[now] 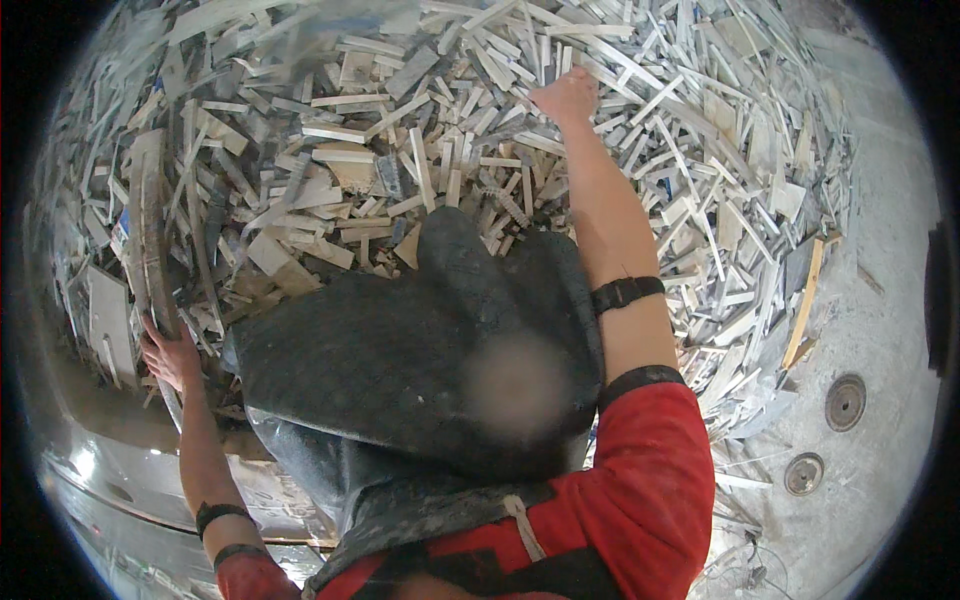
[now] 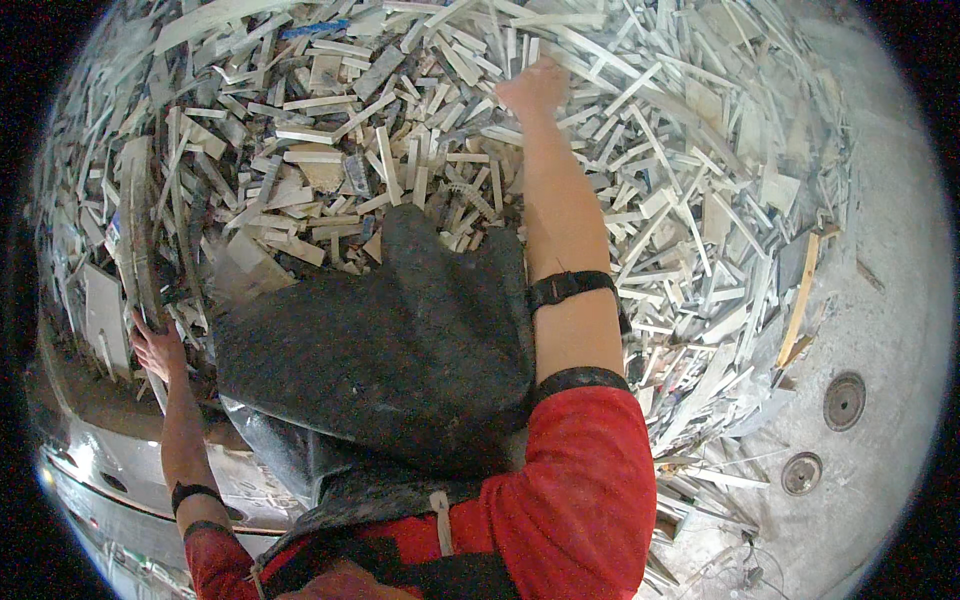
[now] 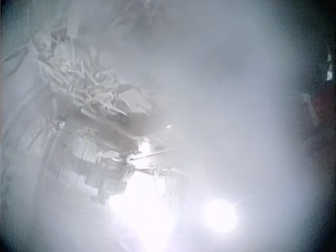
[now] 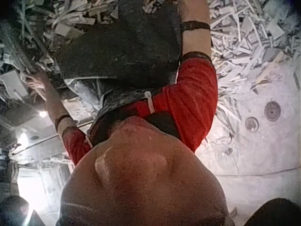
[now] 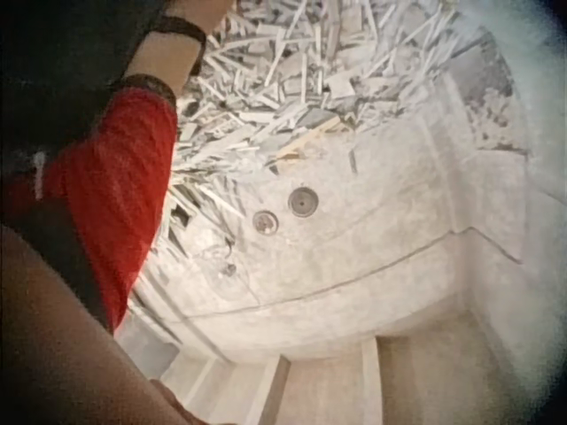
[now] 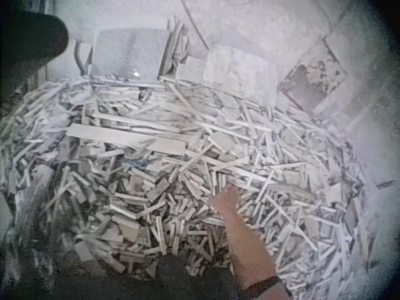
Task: Clearing and organizing wood or plastic debris from a workshop floor.
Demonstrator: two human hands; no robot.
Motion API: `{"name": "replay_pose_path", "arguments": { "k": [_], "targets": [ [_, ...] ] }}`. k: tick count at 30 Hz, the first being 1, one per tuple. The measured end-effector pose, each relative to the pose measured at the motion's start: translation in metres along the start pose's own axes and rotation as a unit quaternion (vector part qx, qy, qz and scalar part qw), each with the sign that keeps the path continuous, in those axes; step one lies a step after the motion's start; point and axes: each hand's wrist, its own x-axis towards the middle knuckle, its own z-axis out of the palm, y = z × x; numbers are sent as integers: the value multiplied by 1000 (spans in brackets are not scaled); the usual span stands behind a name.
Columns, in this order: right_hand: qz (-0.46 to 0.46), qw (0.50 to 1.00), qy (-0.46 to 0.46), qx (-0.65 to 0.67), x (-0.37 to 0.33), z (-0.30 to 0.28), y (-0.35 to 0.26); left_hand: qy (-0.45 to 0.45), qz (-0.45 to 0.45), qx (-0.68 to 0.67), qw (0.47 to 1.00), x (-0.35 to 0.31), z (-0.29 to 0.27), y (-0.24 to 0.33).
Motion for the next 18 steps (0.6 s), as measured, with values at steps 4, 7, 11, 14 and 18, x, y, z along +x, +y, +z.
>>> {"name": "replay_pose_path", "arguments": {
  "k": [4,7,11,14,18],
  "targets": [
    [-19,992,5,125,-2,-12,6,9,0,-18,1000,0,-10,12],
    [-74,975,-46,206,-26,-26,0,-11,-6,-7,1000,-1,-12,10],
    [-110,926,-207,297,-74,-65,-11,6,-5,-18,1000,-5,-5,-2],
    [-157,961,-87,208,-35,-92,102,-2,-8,-18,1000,1,-2,-3],
    [212,841,487,102,33,-299,255,-19,-22,-18,999,3,-9,9]
  ]
}}
